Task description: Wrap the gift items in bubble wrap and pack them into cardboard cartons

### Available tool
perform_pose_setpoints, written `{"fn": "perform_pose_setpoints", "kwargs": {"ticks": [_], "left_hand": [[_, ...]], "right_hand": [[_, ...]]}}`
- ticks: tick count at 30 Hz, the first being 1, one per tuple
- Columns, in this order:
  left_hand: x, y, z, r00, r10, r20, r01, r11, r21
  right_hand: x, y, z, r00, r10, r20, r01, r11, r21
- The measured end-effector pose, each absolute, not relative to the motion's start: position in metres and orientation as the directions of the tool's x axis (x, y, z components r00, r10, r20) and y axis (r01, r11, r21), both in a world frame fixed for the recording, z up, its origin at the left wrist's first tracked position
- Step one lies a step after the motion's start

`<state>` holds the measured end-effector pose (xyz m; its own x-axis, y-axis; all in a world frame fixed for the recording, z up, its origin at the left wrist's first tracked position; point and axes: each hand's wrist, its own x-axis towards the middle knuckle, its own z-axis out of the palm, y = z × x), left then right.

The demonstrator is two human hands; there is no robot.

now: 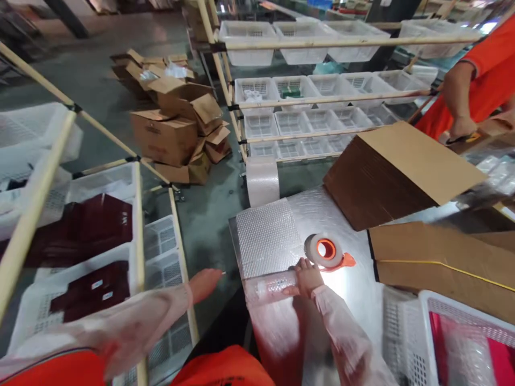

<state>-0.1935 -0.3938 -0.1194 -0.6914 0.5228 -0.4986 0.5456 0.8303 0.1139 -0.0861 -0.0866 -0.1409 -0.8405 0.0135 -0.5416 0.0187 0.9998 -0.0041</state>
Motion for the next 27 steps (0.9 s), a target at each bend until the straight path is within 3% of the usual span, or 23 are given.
{"fn": "perform_pose_setpoints", "kwargs": {"ticks": [2, 7, 12, 17, 27], "left_hand": [[-0.204, -0.387, -0.125, -0.703, 0.561, -0.438, 0.57, 0.812, 0.124], [-0.254, -0.284, -0.149, -0.733, 0.639, -0.234, 0.617, 0.769, 0.166], [-0.254, -0.261, -0.158, -0.716, 0.677, -0.172, 0.642, 0.735, 0.219], [-0.209, -0.264, -0.163, -0.562, 0.776, -0.286, 0.702, 0.63, 0.332], [-0.186, -0.241, -0.141, -0.555, 0.714, -0.427, 0.597, 0.699, 0.393]], "right_hand": [[-0.088, -0.086, -0.143, -0.84, 0.019, -0.542, 0.016, 1.0, 0.01], [-0.095, -0.094, -0.135, -0.851, 0.059, -0.522, 0.03, 0.997, 0.064], [-0.12, -0.106, -0.116, -0.84, -0.059, -0.54, -0.073, 0.997, 0.005], [-0.137, -0.104, -0.102, -0.788, -0.128, -0.603, -0.107, 0.992, -0.072], [-0.08, -0.109, -0.09, -0.833, -0.107, -0.543, -0.044, 0.991, -0.128]]}}
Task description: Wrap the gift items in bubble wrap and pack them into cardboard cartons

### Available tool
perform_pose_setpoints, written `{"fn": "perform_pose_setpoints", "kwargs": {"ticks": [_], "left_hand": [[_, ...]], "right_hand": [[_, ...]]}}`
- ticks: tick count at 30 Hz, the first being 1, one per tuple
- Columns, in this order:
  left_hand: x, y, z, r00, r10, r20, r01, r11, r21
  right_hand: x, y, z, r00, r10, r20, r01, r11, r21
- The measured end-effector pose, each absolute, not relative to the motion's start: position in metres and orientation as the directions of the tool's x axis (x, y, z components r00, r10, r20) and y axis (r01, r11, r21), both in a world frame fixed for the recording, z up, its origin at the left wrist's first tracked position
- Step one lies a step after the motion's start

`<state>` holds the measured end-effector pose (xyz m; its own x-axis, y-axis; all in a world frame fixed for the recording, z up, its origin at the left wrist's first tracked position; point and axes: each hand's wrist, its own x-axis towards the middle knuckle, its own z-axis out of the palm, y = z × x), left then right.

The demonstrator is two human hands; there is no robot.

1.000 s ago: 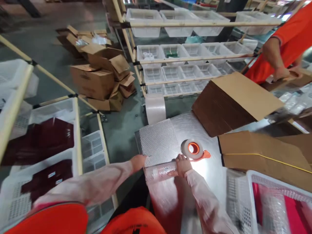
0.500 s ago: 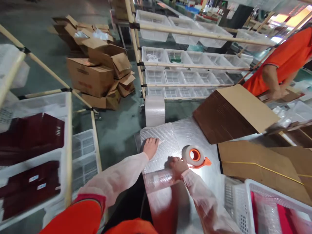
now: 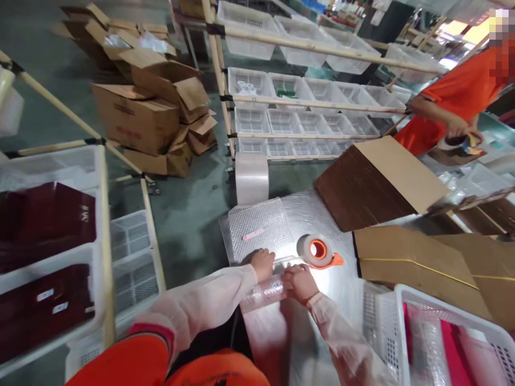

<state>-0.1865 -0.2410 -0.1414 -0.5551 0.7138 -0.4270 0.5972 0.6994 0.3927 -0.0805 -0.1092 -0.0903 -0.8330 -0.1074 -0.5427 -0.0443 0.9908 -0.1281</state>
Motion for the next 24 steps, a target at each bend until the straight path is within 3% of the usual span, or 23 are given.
{"fn": "perform_pose_setpoints", "kwargs": {"ticks": [3, 5, 8, 10, 12, 14, 17, 19, 21, 24], "left_hand": [[-0.171, -0.249, -0.125, -0.491, 0.754, -0.437, 0.609, 0.656, 0.446], [-0.154, -0.258, -0.117, -0.461, 0.78, -0.423, 0.633, 0.623, 0.46], [-0.129, -0.272, -0.11, -0.407, 0.828, -0.386, 0.69, 0.556, 0.463], [-0.122, -0.275, -0.109, -0.367, 0.861, -0.351, 0.729, 0.501, 0.467], [-0.123, -0.262, -0.108, -0.344, 0.889, -0.301, 0.755, 0.453, 0.474], [-0.129, -0.231, -0.105, -0.341, 0.91, -0.236, 0.774, 0.414, 0.479], [-0.134, -0.165, -0.102, -0.319, 0.939, -0.128, 0.814, 0.34, 0.471], [-0.132, -0.126, -0.103, -0.304, 0.946, -0.115, 0.839, 0.323, 0.438], [-0.128, -0.103, -0.104, -0.299, 0.944, -0.137, 0.858, 0.329, 0.395], [-0.129, -0.098, -0.1, -0.272, 0.948, -0.166, 0.882, 0.314, 0.35]], "right_hand": [[-0.077, -0.11, -0.096, -0.916, -0.074, -0.393, -0.04, 0.995, -0.094], [-0.08, -0.107, -0.106, -0.94, -0.141, -0.311, -0.112, 0.988, -0.108], [-0.076, -0.097, -0.125, -0.855, -0.331, -0.4, -0.255, 0.939, -0.232], [-0.056, -0.09, -0.138, -0.829, -0.353, -0.434, -0.229, 0.922, -0.313], [-0.024, -0.089, -0.151, -0.897, -0.194, -0.398, -0.058, 0.943, -0.329], [0.012, -0.094, -0.161, -0.933, 0.055, -0.354, 0.168, 0.94, -0.296], [0.051, -0.114, -0.174, -0.87, 0.416, -0.264, 0.473, 0.855, -0.213], [0.062, -0.129, -0.182, -0.791, 0.58, -0.195, 0.611, 0.769, -0.189], [0.067, -0.143, -0.193, -0.749, 0.651, -0.121, 0.661, 0.728, -0.182], [0.074, -0.159, -0.211, -0.771, 0.634, 0.058, 0.615, 0.765, -0.192]]}}
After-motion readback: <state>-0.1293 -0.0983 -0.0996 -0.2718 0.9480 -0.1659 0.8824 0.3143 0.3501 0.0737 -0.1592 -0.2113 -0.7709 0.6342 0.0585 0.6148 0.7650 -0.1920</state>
